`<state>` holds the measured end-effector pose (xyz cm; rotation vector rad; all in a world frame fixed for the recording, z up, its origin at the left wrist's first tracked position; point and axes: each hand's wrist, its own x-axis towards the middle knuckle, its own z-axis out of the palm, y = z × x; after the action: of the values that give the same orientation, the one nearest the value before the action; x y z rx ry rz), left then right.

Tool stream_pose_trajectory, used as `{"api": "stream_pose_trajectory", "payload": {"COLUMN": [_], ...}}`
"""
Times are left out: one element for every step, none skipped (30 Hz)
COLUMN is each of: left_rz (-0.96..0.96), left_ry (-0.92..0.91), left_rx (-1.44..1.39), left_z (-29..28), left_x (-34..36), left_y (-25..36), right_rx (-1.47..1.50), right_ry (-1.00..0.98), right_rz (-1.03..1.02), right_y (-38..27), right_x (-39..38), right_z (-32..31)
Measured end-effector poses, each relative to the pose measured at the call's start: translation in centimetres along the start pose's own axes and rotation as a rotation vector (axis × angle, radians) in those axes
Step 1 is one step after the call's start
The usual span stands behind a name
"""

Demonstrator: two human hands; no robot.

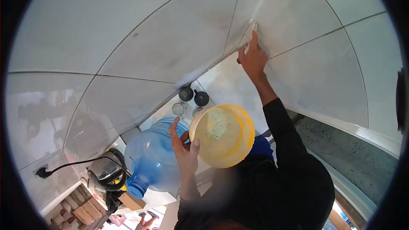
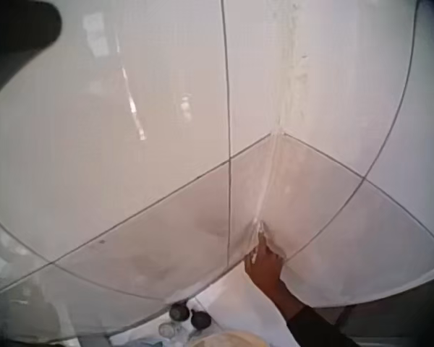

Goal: Apply grout or plaster into the seams between wall tiles using fingers.

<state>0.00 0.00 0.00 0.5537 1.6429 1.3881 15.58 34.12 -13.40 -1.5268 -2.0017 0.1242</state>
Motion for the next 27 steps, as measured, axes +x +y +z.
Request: {"api": "stream_pose_trajectory", "payload": {"left_rz": [-0.005, -0.009, 0.002, -0.021, -0.044, 0.02, 0.025, 0.03, 0.034, 0.035, 0.034, 0.036, 0.042, 0.038, 0.035, 0.044, 0.05, 0.047, 0.047, 0.02, -0.01, 0.001, 0.019, 0.034, 0.006, 0.053, 0.038], "left_ry": [0.02, 0.04, 0.036, 0.032, 0.029, 0.039, 0.04, 0.051, 0.058, 0.054, 0.053, 0.06, 0.063, 0.085, 0.104, 0.101, 0.125, 0.16, 0.171, 0.187, 0.204, 0.215, 0.204, 0.19, 0.196, 0.149, 0.147], "left_rx": [0.021, 0.042, 0.049, 0.026, 0.004, 0.04, 0.054, 0.055, 0.052, 0.059, 0.068, 0.078, 0.082, 0.081, 0.077, 0.074, 0.061, 0.049, 0.043, 0.071, 0.1, 0.095, 0.125, 0.156, 0.171, 0.108, 0.103], "left_z": [0.0, 0.0, 0.8, 1.6, 2.2, 2.3, 2.1, 2.0, 2.2, 2.3, 2.5, 2.4, 2.6, 2.5, 2.4, 2.5, 2.7, 2.6, 2.3, 2.3, 2.3, 2.6, 2.7, 2.9, 3.9, 3.9, 4.6], "left_x": [0.1, 0.1, 0.2, 0.1, 0.1, 0.1, 0.2, 0.3, 0.3, 0.2, 0.2, 0.1, 0.1, 0.0, 0.1, 0.4, 0.4, 0.0, -0.1, 0.2, 0.4, 0.8, 1.3, 1.8, 2.1, 2.7, 2.7], "left_y": [0.4, 0.8, 0.9, 0.9, 0.9, 0.7, 0.6, 0.4, 0.2, 0.1, 0.0, 0.0, 0.0, 0.0, 0.0, -0.2, -0.4, -0.6, -0.8, -1.0, -1.3, -1.6, -2.0, -2.1, -1.0, -1.6, -0.7], "right_rx": [-0.022, -0.043, -0.038, -0.078, -0.118, -0.107, -0.119, -0.13, -0.125, -0.162, -0.198, -0.204, -0.21, -0.154, -0.1, -0.07, -0.04, -0.039, 0.191, 0.416, 0.41, 0.533, 0.651, 0.643, 0.681, 0.723, 0.714], "right_ry": [0.028, 0.055, 0.066, 0.039, 0.012, 0.015, -0.037, -0.09, -0.086, -0.154, -0.222, -0.326, -0.429, -0.491, -0.551, -0.586, -0.626, -0.633, -0.594, -0.548, -0.555, -0.595, -0.637, -0.651, -0.683, -0.715, -0.727], "right_rz": [-0.002, -0.004, 0.0, -0.01, -0.021, -0.011, 0.023, 0.055, 0.061, 0.077, 0.093, 0.114, 0.13, 0.132, 0.132, 0.141, 0.148, 0.139, 0.135, 0.134, 0.128, 0.144, 0.166, 0.167, 0.039, -0.093, -0.085], "right_y": [-1.0, -1.6, -1.0, -0.4, 0.2, 0.2, 0.1, 0.0, 0.9, 2.4, 4.0, 5.2, 6.3, 7.2, 7.9, 8.1, 8.3, 7.7, 6.9, 6.4, 5.8, 4.9, 4.2, 3.5, 3.1, 2.7, 2.1], "right_x": [1.3, 1.7, 2.2, 2.4, 2.7, 2.5, 2.2, 2.0, 1.4, 0.2, -1.0, -2.7, -4.7, -6.6, -8.5, -9.8, -11.1, -12.3, -12.9, -12.8, -12.7, -12.7, -12.8, -13.1, -13.4, -13.8, -14.0], "right_z": [-0.5, -0.7, -0.4, 0.2, 0.7, 1.2, 1.6, 2.2, 3.2, 4.7, 6.1, 7.1, 7.4, 6.9, 5.9, 4.3, 2.2, -0.3, -3.1, -6.2, -9.2, -12.2, -15.1, -17.8, -20.0, -22.0, -23.8]}}
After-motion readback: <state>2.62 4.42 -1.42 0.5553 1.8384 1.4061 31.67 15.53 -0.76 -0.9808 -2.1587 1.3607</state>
